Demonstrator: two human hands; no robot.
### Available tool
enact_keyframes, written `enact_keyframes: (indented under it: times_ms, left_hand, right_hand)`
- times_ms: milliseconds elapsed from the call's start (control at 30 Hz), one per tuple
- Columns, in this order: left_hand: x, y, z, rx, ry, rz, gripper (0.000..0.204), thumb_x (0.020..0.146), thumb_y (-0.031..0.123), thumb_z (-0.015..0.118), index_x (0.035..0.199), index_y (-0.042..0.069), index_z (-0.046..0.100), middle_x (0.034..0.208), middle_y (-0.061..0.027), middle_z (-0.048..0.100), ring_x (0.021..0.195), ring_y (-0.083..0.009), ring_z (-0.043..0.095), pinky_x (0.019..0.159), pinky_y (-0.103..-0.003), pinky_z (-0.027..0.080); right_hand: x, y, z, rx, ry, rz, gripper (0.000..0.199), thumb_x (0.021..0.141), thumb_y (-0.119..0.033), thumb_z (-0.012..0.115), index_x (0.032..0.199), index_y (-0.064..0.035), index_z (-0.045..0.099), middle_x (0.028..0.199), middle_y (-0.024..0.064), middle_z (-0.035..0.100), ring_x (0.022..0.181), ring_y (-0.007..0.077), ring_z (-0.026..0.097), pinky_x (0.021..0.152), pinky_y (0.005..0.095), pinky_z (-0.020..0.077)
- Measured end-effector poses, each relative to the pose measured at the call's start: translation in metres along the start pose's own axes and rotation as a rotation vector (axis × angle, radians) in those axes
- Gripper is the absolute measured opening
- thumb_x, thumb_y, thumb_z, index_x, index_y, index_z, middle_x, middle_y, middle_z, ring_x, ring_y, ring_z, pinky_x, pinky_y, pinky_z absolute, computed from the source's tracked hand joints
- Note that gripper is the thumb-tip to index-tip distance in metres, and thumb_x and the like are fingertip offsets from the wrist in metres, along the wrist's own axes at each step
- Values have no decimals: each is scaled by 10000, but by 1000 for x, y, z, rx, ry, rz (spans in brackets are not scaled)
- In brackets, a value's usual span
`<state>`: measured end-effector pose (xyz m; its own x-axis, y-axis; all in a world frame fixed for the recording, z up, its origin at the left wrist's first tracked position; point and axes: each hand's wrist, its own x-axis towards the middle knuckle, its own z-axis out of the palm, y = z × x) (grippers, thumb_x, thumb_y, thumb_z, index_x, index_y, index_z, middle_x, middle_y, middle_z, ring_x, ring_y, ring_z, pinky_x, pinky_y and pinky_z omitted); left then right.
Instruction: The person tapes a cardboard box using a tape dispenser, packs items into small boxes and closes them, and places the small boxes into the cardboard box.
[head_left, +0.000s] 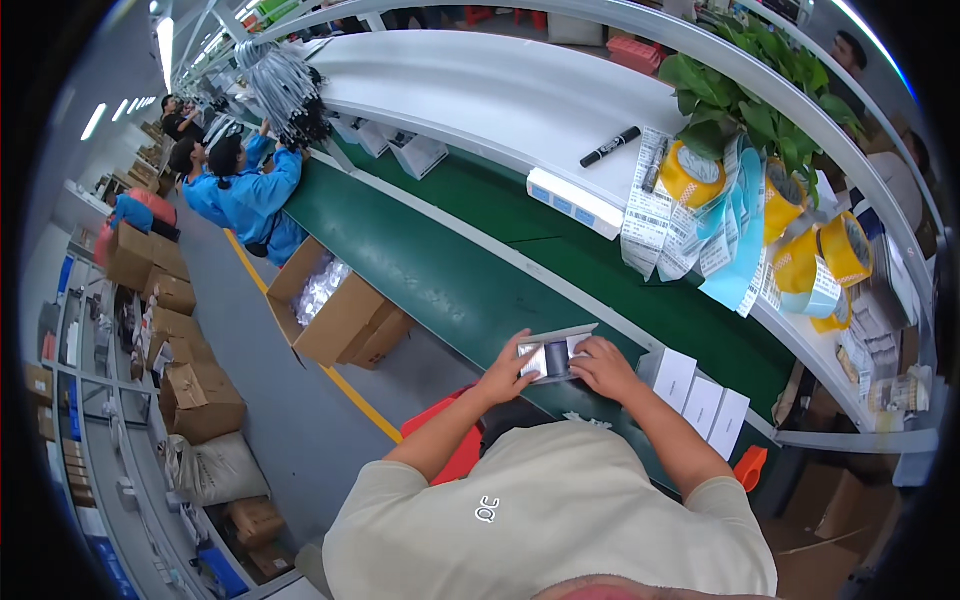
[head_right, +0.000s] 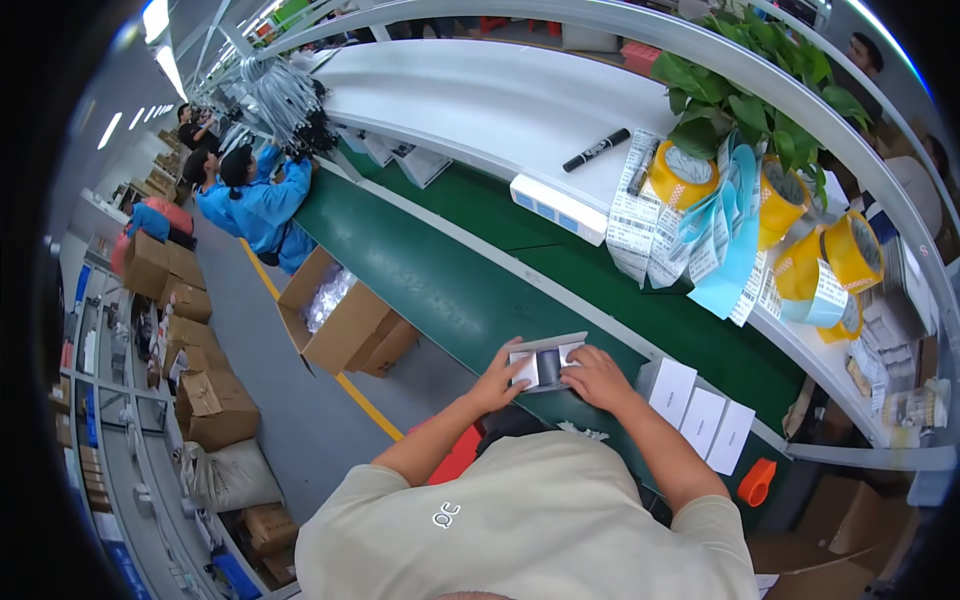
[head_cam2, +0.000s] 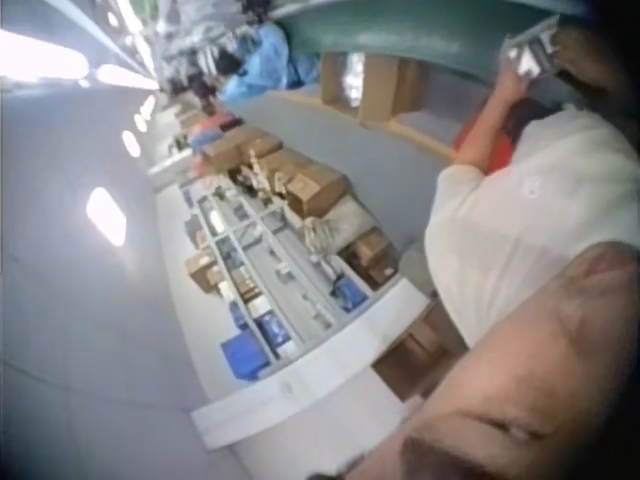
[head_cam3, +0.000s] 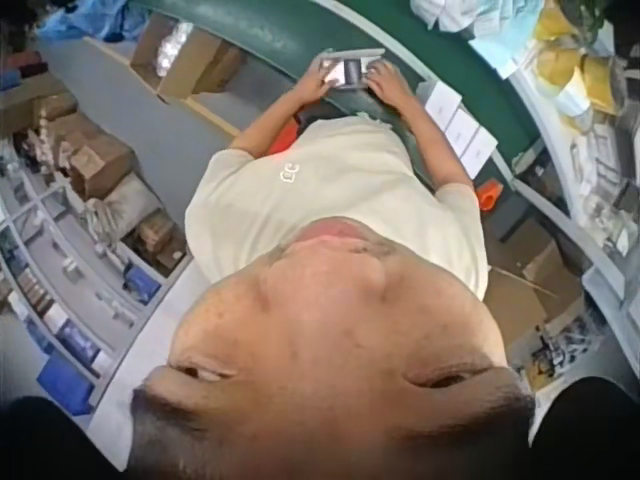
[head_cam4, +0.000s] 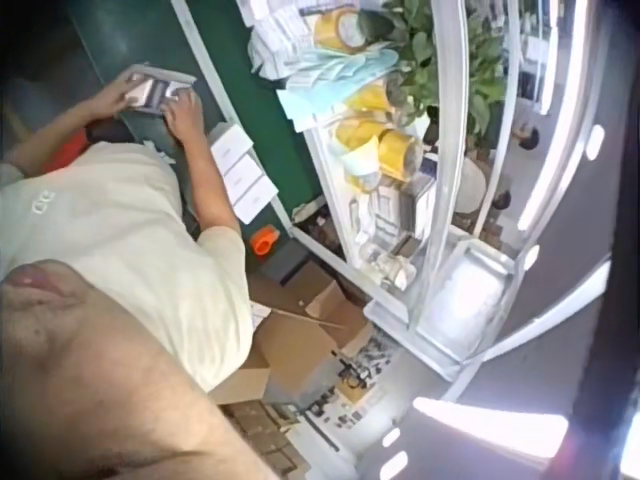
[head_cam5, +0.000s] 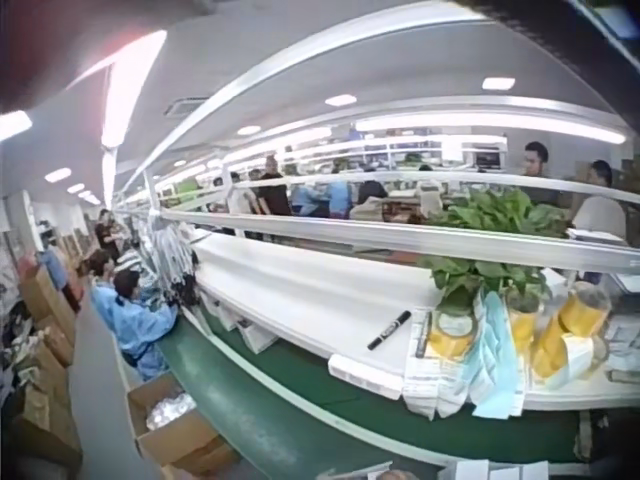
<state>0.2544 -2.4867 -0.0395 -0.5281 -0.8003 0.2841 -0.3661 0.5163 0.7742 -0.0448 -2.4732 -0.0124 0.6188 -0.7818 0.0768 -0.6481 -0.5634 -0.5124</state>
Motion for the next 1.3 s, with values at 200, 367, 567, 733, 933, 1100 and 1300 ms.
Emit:
enact_keyframes:
  times_ms: [200, 367, 567, 733, 933, 1100, 1300]
  left_hand:
    - [-10, 7, 29, -71, 377, -130, 640, 821, 155, 811, 1421, 138, 589, 1532, -257, 398, 1391, -426, 443, 1183, -533, 337]
    - [-19, -12, 8, 274, 67, 128, 722, 794, 158, 826, 1462, 140, 551, 1521, -269, 406, 1396, -423, 440, 1158, -548, 364]
    - [5, 45, -20, 429, -198, 126, 727, 809, 320, 816, 1475, 204, 550, 1551, -277, 363, 1407, -469, 394, 1165, -577, 341]
    - [10, 30, 1, 669, -182, 87, 730, 801, 409, 810, 1472, 269, 560, 1563, -286, 337, 1409, -491, 372, 1168, -564, 337]
    - [16, 45, -9, 486, -177, 75, 672, 820, 342, 799, 1452, 282, 580, 1557, -274, 356, 1390, -473, 390, 1151, -558, 358]
    - [15, 36, -6, 485, -176, 92, 599, 854, 299, 769, 1429, 269, 604, 1550, -266, 370, 1365, -469, 409, 1123, -563, 387]
    - [17, 40, -5, 521, -211, 79, 601, 865, 317, 755, 1439, 243, 592, 1557, -267, 363, 1373, -483, 404, 1117, -563, 396]
  right_hand:
    - [-1, -6, 22, 275, 450, 326, 617, 828, -243, 795, 1370, -54, 568, 1499, 191, 471, 1361, 396, 462, 1125, 479, 400]
    - [-10, 13, 4, 168, 226, 91, 706, 808, -268, 820, 1406, -42, 524, 1566, 221, 385, 1441, 419, 387, 1180, 484, 356]
    - [-3, 0, -31, 26, 14, -48, 802, 787, -323, 837, 1471, -112, 477, 1595, 214, 347, 1479, 406, 330, 1185, 495, 353]
    - [18, -11, -22, -132, -60, -40, 809, 816, -399, 799, 1517, -184, 456, 1578, 210, 361, 1441, 414, 354, 1144, 516, 381]
    - [16, -22, -29, -269, -113, -62, 796, 860, -423, 749, 1556, -220, 421, 1528, 227, 404, 1370, 412, 410, 1092, 515, 408]
    - [20, -18, -20, -269, -82, -70, 788, 875, -448, 732, 1563, -236, 412, 1535, 235, 390, 1385, 421, 402, 1084, 524, 409]
    - [18, -14, -15, -251, -47, -60, 776, 896, -508, 690, 1565, -234, 409, 1535, 241, 394, 1388, 417, 407, 1092, 548, 389]
